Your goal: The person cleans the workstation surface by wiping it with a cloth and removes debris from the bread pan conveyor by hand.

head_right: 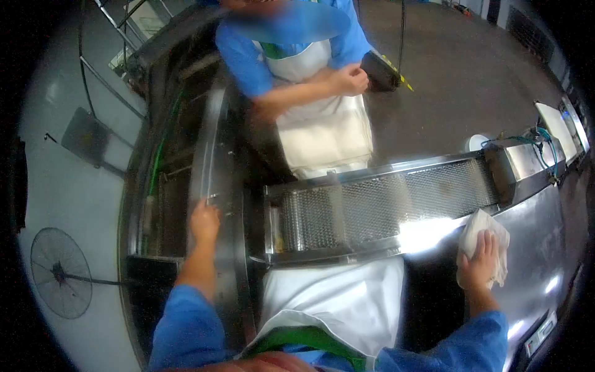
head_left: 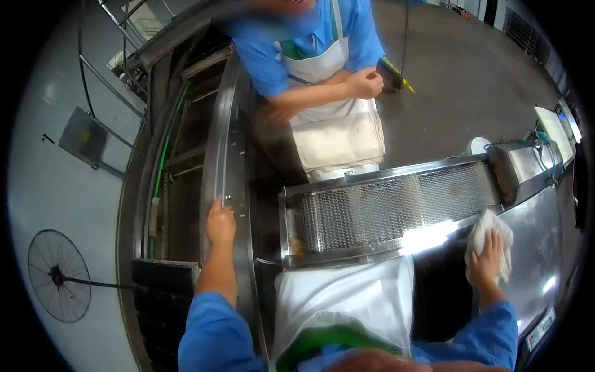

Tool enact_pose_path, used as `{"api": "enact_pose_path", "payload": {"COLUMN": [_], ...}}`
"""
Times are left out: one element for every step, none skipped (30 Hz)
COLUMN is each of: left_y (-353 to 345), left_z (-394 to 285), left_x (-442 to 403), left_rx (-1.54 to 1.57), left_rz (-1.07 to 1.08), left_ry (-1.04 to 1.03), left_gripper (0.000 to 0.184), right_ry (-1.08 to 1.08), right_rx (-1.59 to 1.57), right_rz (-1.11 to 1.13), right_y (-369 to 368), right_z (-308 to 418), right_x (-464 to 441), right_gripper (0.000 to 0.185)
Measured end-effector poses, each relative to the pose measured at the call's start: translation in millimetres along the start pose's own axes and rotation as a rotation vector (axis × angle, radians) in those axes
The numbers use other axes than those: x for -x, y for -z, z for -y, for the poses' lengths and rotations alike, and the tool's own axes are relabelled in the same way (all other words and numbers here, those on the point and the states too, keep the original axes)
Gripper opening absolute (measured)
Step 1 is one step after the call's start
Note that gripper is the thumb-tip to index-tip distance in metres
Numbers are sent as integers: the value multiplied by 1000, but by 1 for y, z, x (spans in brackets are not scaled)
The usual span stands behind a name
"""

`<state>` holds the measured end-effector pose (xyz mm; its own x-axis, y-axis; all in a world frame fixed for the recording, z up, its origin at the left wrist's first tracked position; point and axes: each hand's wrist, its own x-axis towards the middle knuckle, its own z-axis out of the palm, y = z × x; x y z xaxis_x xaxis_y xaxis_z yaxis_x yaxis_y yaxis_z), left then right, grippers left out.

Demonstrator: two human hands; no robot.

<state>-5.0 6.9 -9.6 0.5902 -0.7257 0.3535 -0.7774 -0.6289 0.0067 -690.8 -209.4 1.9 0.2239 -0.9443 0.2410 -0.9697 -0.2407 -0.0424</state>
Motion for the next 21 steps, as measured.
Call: {"api": "enact_pose_path", "payload": {"left_y": [5,9,9,9,9,9,8,8,8,8,8,8,9,9,7,4,2,3,5,6,6], "left_z": [-3,-5,-4,-3,-3,-2,-2,-2,-3,-3,-4,-3,-3,-3,-2,0,1,1,-1,-1,-1], "left_x": [-1,-2,-1,-1,-3,-5,-3,-2,-3,-3,-3,-2,-1,-1,-1,-1,0,1,1,1,0], "left_rx": [7,13,10,30,52,51,34,17,18,34,49,48,56,64,63,47,30,27,39,51,46], "left_rz": [24,46,45,63,78,67,59,54,50,57,64,66,72,78,79,49,19,25,12,-2,-2], "left_ry": [17,35,36,48,61,61,50,38,39,44,51,53,59,64,66,36,6,9,7,6,12], "left_gripper": [14,14,14,14,14,14,14,14,14,14,14,14,14,15,15,15,15,15,14,14,14], "right_ry": [3,5,10,15,15,-25,-64,-63,-56,-49,-48,-44,-40,-38,-43,-49,-48,-59,-69,-63,-68], "right_rx": [-7,-6,-7,-8,-10,-5,2,1,-9,-17,-17,-26,-35,-35,-23,-9,-8,-3,1,0,-6], "right_rz": [-6,-3,-10,-16,-19,3,29,27,24,23,23,21,22,23,30,40,45,42,39,43,35], "right_y": [1,-3,-6,-9,-10,-8,-6,-6,-7,-7,-9,-10,-11,-12,-12,-11,-10,-9,-9,-8,-7], "right_z": [0,-3,-6,-8,-9,-4,-1,-1,-2,-4,-6,-7,-8,-9,-9,-9,-9,-8,-6,-5,-4], "right_x": [1,1,-1,-1,0,-2,-2,-2,-2,-2,-2,-2,-1,-2,-2,-1,0,0,0,0,0], "right_gripper": [78,78,77,76,76,77,77,77,77,78,78,79,79,79,80,80,80,81,82,82,81]}}
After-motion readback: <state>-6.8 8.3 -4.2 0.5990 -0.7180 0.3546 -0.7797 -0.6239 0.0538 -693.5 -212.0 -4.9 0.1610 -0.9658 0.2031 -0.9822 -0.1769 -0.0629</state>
